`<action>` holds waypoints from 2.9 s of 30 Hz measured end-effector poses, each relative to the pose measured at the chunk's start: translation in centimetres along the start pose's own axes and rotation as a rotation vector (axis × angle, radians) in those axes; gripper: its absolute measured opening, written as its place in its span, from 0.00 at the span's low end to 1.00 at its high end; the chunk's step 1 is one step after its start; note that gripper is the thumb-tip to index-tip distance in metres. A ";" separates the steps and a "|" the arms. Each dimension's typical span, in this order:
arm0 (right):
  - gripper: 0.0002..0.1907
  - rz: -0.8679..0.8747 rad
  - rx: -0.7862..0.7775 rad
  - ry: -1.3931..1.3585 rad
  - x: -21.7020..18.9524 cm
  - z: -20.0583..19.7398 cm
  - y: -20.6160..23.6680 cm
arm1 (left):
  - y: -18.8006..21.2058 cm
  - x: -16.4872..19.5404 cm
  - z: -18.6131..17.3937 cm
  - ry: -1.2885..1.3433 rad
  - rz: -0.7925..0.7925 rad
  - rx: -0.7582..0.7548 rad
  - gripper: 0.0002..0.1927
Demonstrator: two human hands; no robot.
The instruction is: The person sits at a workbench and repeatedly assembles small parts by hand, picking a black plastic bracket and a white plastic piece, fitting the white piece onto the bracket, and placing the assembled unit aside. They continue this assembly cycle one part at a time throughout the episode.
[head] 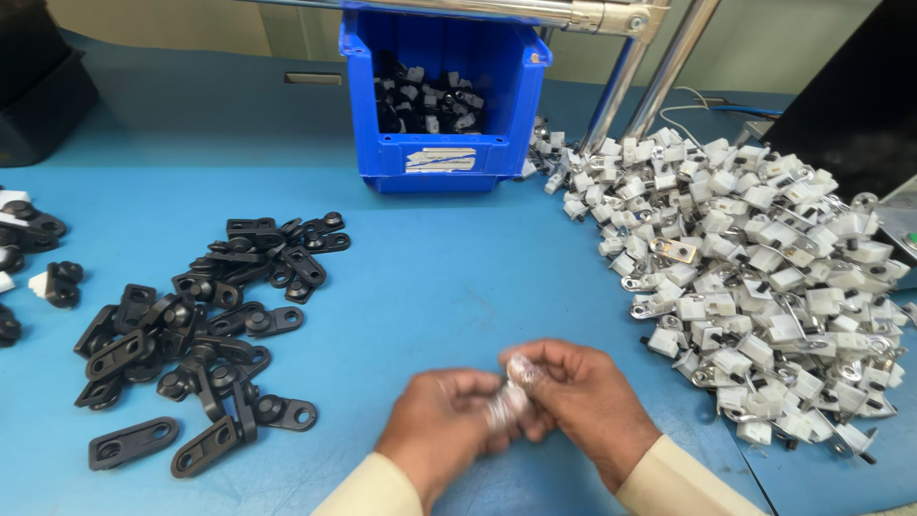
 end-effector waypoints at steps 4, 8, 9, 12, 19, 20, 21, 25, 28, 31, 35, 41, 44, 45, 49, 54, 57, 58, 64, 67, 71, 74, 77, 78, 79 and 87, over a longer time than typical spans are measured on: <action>0.15 0.151 -0.391 0.107 -0.1 2.1 0.3 | 2.8 0.4 -0.8 -0.540 0.110 -0.065 0.27; 0.16 -0.110 -0.334 0.076 -8.3 3.0 -1.3 | 7.4 4.6 -7.1 -0.772 0.273 0.415 0.17; 0.17 -0.292 -0.164 -0.085 -12.0 1.5 -2.2 | 9.1 5.7 -9.4 -0.738 0.286 0.593 0.16; 0.16 -0.440 -0.028 -0.201 -17.3 -1.2 -3.4 | 13.4 8.8 -12.5 -0.926 0.387 0.845 0.28; 0.10 -0.136 -0.176 0.170 -4.9 2.3 -3.0 | 11.3 9.3 -15.3 -1.466 0.162 0.939 0.42; 0.11 -0.098 -0.215 0.197 -2.7 3.3 -2.6 | 10.3 8.8 -15.4 -1.525 0.085 0.916 0.42; 0.11 -0.131 -0.195 0.186 -1.4 3.6 -1.9 | 9.5 8.5 -14.9 -1.521 0.095 0.877 0.39; 0.13 -0.183 -0.105 0.219 0.6 3.7 -1.0 | 5.0 6.6 -9.1 -1.489 0.219 0.637 0.33; 0.13 -0.163 -0.104 0.220 0.9 3.5 -1.2 | 3.5 7.1 -3.8 -1.405 0.505 0.518 0.34; 0.14 -0.156 -0.101 0.168 1.3 3.1 -1.1 | 3.0 7.2 -1.4 -1.299 0.584 0.379 0.27; 0.12 -0.127 -0.126 0.105 1.9 2.6 -0.3 | 3.8 7.0 -2.8 -1.057 0.468 0.331 0.23; 0.14 0.000 0.063 0.078 1.9 -0.3 1.1 | 8.8 11.5 -8.4 -1.150 0.761 0.716 0.21; 0.12 0.025 0.036 0.088 1.5 -0.1 1.2 | 9.5 12.2 -11.9 -1.033 0.689 0.791 0.19; 0.12 0.041 0.047 0.117 1.4 -0.1 1.3 | 9.8 12.2 -13.2 -0.997 0.620 0.815 0.19; 0.12 0.066 0.086 0.163 1.2 0.1 1.6 | 10.2 9.6 -18.4 -0.712 0.249 0.652 0.13; 0.13 0.101 0.119 0.177 0.7 0.1 1.8 | 13.1 6.5 -20.9 -0.693 0.069 0.588 0.14; 0.11 0.094 0.120 0.192 0.7 0.0 1.4 | 13.3 4.5 -19.6 -0.911 -0.168 0.477 0.16; 0.11 0.101 0.123 0.193 0.9 -0.1 1.1 | 13.4 3.8 -18.9 -0.980 -0.273 0.456 0.18; 0.11 0.041 0.005 0.224 2.0 -1.2 -0.4 | 13.6 3.4 -15.0 -1.111 -0.568 0.420 0.29; 0.12 -0.795 0.110 0.752 -6.6 -2.1 2.4 | 14.1 3.6 -14.3 -1.094 -0.626 0.428 0.28; 0.27 -0.661 0.772 1.415 -13.7 -9.7 1.1 | 14.1 4.1 -14.1 -1.139 -0.620 0.457 0.28; 0.28 -0.432 1.073 1.807 -15.5 -11.8 -1.4 | 14.0 3.7 -14.6 -1.157 -0.623 0.500 0.26; 0.23 -0.093 0.809 1.715 -12.9 -13.3 -4.5 | 13.7 3.1 -15.3 -1.149 -0.584 0.572 0.23; 0.22 -0.128 0.751 1.667 -11.9 -12.3 -4.3 | 13.6 3.2 -15.5 -1.171 -0.533 0.596 0.21; 0.21 -0.157 0.698 1.618 -11.0 -11.2 -3.8 | 13.3 3.2 -15.4 -1.195 -0.478 0.614 0.19; 0.21 -0.625 0.399 1.197 -8.2 -3.8 2.2 | 9.6 2.9 -11.1 -0.880 -0.133 0.544 0.10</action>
Point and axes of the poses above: each hand's wrist, its own y-axis away from the middle knuckle, its own z-axis out of the palm, x = y × z, the point moved 9 cm from there along -y, towards the middle knuckle, and after that the axes turned 9 degrees about -x, right-handed, at the moved point
